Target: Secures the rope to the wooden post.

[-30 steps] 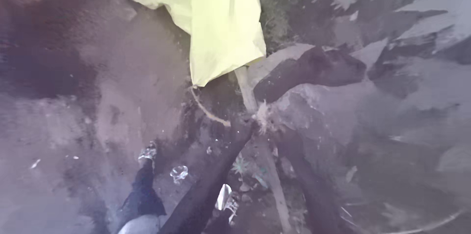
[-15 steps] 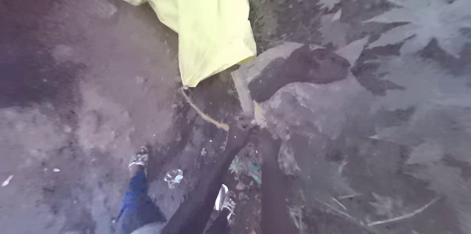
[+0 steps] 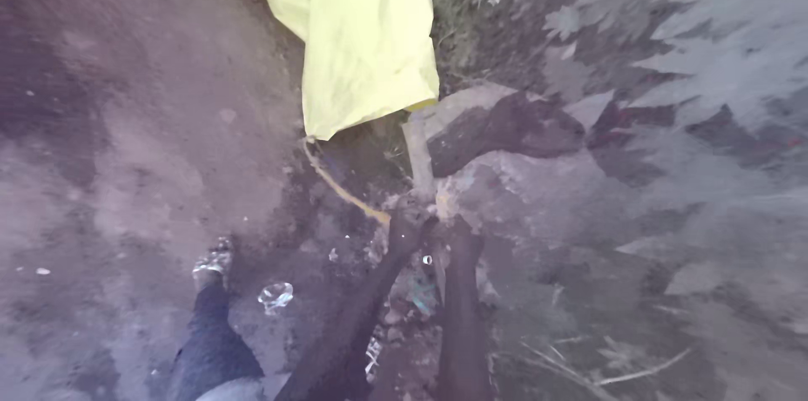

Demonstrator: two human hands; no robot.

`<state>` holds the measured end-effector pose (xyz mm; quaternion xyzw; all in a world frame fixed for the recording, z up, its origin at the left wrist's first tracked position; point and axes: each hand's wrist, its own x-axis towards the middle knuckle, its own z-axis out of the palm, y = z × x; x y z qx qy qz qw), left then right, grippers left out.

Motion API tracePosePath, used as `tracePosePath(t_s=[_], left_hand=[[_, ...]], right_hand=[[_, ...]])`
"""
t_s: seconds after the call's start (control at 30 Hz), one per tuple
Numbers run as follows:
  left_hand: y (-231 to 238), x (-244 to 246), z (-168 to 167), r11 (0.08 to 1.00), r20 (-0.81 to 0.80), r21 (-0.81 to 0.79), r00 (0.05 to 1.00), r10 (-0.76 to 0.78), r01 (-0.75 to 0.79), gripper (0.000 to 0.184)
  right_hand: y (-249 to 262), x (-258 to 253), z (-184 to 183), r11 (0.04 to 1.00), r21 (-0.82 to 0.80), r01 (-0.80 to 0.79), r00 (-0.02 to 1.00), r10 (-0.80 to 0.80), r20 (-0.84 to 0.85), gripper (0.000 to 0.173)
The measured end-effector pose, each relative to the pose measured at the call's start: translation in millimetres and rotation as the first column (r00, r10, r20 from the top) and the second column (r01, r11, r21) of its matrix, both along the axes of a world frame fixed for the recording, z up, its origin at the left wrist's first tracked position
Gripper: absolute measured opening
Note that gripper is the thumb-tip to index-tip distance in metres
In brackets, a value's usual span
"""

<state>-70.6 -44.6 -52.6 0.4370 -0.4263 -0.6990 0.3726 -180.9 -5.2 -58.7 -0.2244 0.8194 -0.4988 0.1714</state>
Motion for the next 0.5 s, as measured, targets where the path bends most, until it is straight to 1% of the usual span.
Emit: tracePosePath(t_s=[0.03, 0.07, 0.1, 0.13, 0.17, 0.2, 0.23, 0.27, 0.3, 0.33, 0.37, 0.4, 0.43, 0.5], left_hand=[[1.6, -0.3, -5.6, 1.000, 0.031, 0.007, 1.000, -0.002, 0.001, 0.032], [2.9, -1.4, -6.8, 1.000, 0.066, 0.012, 0.998, 0.019, -0.020, 0.032], [3.1, -4.8, -8.3, 0.999, 0.111, 0.015, 0.993, 0.047, -0.049, 0.029], [2.1, -9.8, -12.5, 0.999, 0.154, 0.006, 0.987, 0.047, -0.048, 0.028], [0.0, -16.3, -20.1, 1.000, 0.185, -0.010, 0.982, 0.029, -0.028, 0.029], [-3.0, -23.1, -32.1, 0.999, 0.215, -0.040, 0.976, 0.020, -0.011, 0.031], [-6.3, -27.2, -42.3, 0.998, 0.235, -0.067, 0.972, 0.021, -0.005, 0.034], [-7.6, -27.0, -48.4, 0.997, 0.243, -0.077, 0.970, 0.013, 0.006, 0.038], [-7.3, -24.2, -50.3, 0.997, 0.240, -0.080, 0.971, 0.005, 0.015, 0.036], [-7.8, -20.5, -47.8, 0.997, 0.222, -0.078, 0.975, 0.003, 0.015, 0.030], [-6.1, -17.9, -46.2, 0.997, 0.205, -0.080, 0.979, 0.013, 0.003, 0.026], [-4.3, -15.8, -43.3, 0.997, 0.187, -0.076, 0.982, 0.028, -0.014, 0.023], [-4.2, -13.6, -36.5, 0.998, 0.176, -0.056, 0.984, 0.032, -0.023, 0.024], [-3.7, -11.0, -24.9, 0.999, 0.175, 0.004, 0.984, 0.033, -0.034, 0.029]], right_hand=[[3.6, 0.5, 1.9, 0.999, -0.034, 0.009, 0.995, -0.006, 0.101, 0.019], [3.8, -0.4, 3.3, 0.998, -0.053, 0.026, 0.973, -0.013, 0.228, 0.013], [3.6, -2.9, 4.9, 0.998, -0.049, 0.042, 0.937, -0.022, 0.350, 0.012], [2.9, -8.4, 4.4, 0.998, -0.038, 0.049, 0.907, -0.029, 0.420, 0.017], [2.2, -15.1, 3.4, 0.999, -0.021, 0.026, 0.908, -0.015, 0.418, 0.019], [3.1, -19.7, 4.2, 0.999, 0.003, -0.047, 0.933, 0.042, 0.357, 0.017], [4.0, -20.1, 6.9, 0.989, 0.051, -0.139, 0.967, 0.124, 0.224, 0.017], [6.1, -16.6, 9.6, 0.971, 0.135, -0.198, 0.980, 0.193, 0.051, 0.021], [9.9, -9.9, 11.2, 0.949, 0.227, -0.219, 0.963, 0.248, -0.109, 0.031], [12.4, -5.0, 8.9, 0.930, 0.296, -0.216, 0.922, 0.295, -0.253, 0.045], [14.0, -1.3, 5.5, 0.922, 0.322, -0.216, 0.873, 0.330, -0.358, 0.058], [13.3, 0.3, 3.1, 0.915, 0.324, -0.238, 0.829, 0.366, -0.423, 0.065], [8.8, -2.3, 2.0, 0.902, 0.327, -0.280, 0.779, 0.413, -0.472, 0.064], [-1.7, -11.3, 8.4, 0.823, 0.434, -0.367, 0.691, 0.554, -0.464, 0.054]])
